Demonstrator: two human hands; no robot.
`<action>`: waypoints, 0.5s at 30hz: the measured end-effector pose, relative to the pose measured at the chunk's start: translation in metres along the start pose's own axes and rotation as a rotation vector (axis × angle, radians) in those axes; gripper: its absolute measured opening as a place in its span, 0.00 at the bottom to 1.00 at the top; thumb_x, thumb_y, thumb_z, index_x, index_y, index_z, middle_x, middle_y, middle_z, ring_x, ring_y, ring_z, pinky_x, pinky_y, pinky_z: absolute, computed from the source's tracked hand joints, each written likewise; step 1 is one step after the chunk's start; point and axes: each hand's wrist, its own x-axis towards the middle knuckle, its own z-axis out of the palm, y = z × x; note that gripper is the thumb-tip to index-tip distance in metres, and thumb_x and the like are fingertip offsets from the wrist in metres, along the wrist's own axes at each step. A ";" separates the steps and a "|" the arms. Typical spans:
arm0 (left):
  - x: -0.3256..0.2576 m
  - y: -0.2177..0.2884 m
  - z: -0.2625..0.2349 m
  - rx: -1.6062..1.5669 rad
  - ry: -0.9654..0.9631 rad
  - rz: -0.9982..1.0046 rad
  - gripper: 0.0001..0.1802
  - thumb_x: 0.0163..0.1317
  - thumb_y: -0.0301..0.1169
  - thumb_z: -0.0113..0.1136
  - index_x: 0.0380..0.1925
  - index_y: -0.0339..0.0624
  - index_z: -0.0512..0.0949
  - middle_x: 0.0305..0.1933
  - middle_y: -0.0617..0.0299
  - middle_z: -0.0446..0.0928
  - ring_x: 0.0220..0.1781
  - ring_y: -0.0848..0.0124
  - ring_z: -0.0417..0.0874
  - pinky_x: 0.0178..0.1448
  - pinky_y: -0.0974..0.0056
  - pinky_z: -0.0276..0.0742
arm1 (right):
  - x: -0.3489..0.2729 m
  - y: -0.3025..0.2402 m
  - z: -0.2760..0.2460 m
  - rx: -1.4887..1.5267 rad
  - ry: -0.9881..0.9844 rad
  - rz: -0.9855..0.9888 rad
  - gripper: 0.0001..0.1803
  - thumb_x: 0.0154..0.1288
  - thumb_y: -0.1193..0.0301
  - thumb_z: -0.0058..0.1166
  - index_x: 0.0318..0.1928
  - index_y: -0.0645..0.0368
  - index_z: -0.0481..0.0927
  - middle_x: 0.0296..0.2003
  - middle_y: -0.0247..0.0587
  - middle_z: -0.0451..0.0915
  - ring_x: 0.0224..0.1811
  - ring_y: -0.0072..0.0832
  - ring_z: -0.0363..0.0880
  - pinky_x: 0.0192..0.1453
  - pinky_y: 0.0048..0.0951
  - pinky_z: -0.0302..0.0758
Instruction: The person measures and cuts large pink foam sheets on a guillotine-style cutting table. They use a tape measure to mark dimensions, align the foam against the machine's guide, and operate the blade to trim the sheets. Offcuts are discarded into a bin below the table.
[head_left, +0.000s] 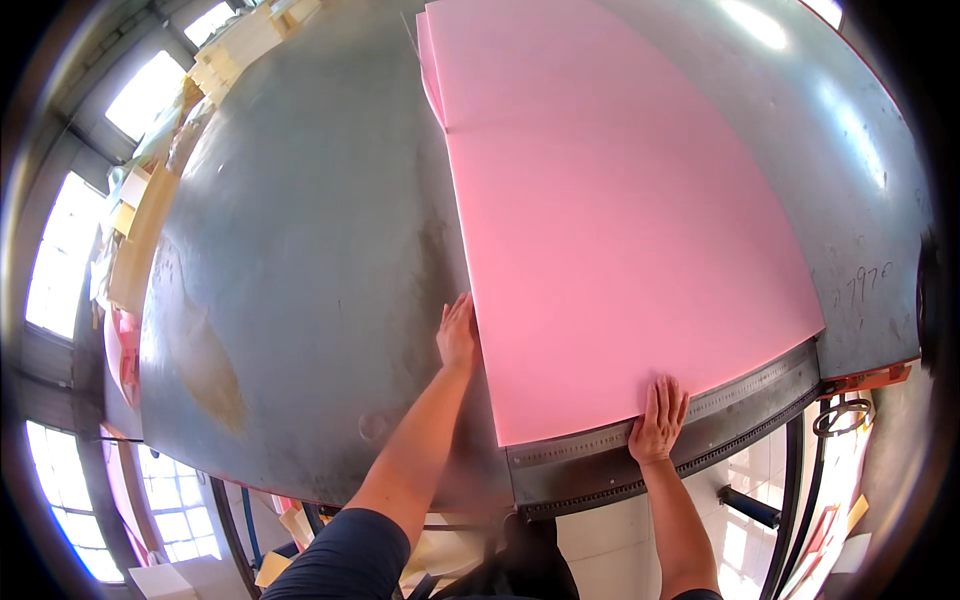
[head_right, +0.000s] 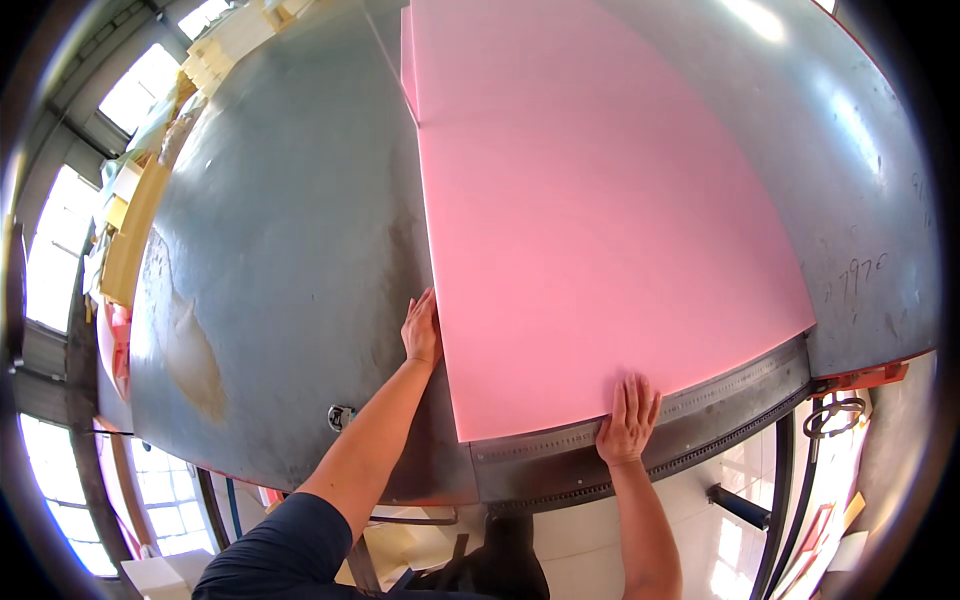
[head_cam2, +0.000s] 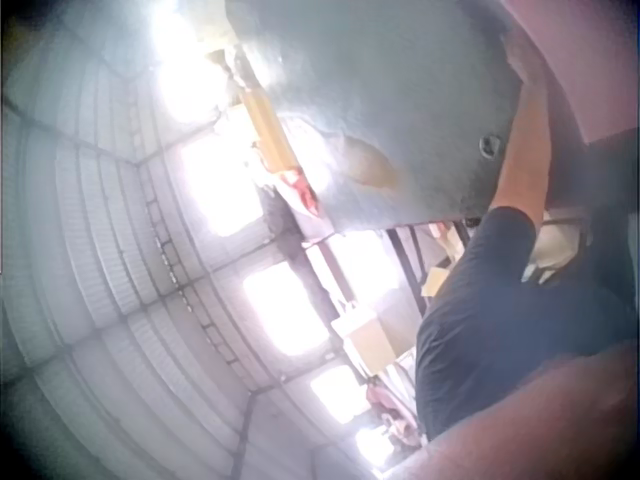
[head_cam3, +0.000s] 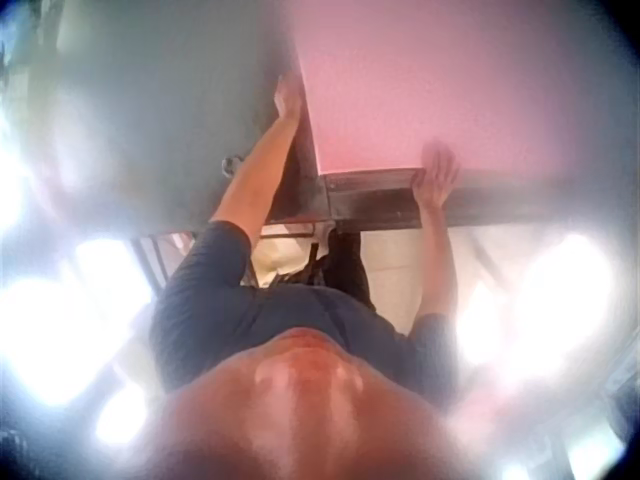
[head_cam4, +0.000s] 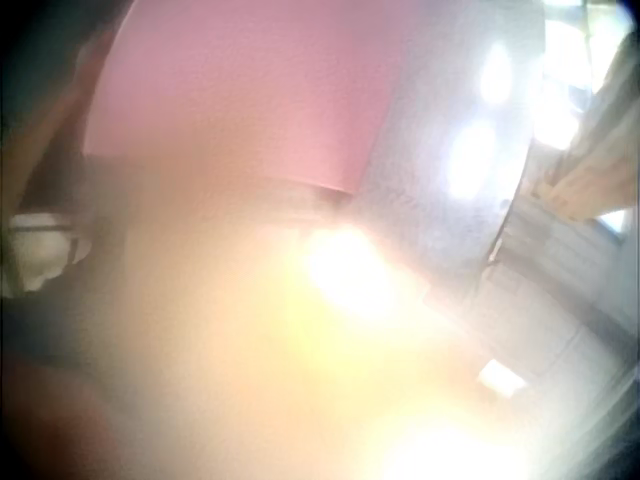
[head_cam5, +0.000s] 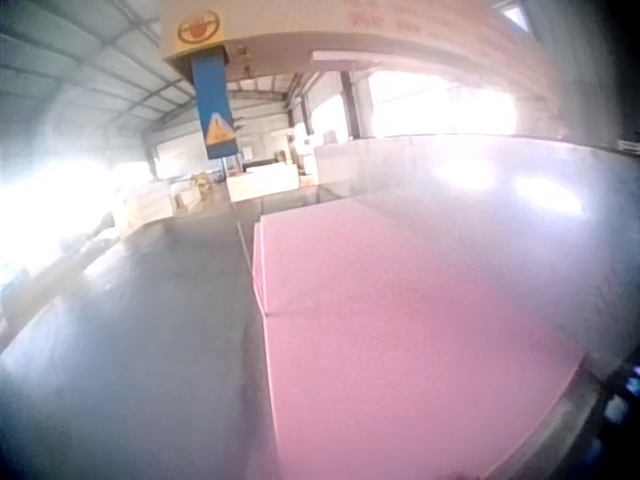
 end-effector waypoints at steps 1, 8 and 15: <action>0.003 -0.003 0.001 0.000 0.012 0.012 0.21 0.71 0.26 0.41 0.61 0.46 0.75 0.61 0.60 0.79 0.67 0.66 0.76 0.75 0.55 0.63 | 0.002 -0.001 0.000 0.006 0.009 -0.001 0.37 0.54 0.75 0.49 0.69 0.60 0.64 0.71 0.48 0.62 0.75 0.54 0.55 0.77 0.63 0.45; 0.016 -0.013 -0.003 0.029 0.005 0.033 0.23 0.70 0.24 0.41 0.61 0.48 0.75 0.62 0.62 0.78 0.67 0.68 0.75 0.76 0.57 0.62 | 0.010 -0.008 -0.003 0.007 -0.013 0.017 0.38 0.53 0.75 0.50 0.70 0.58 0.64 0.72 0.47 0.62 0.76 0.52 0.54 0.78 0.62 0.45; 0.023 -0.015 0.001 0.072 -0.017 0.017 0.22 0.70 0.26 0.40 0.62 0.48 0.74 0.62 0.60 0.78 0.67 0.67 0.75 0.76 0.58 0.62 | 0.013 -0.011 -0.004 0.010 0.005 0.036 0.39 0.53 0.76 0.52 0.70 0.57 0.63 0.72 0.45 0.61 0.77 0.49 0.54 0.78 0.60 0.45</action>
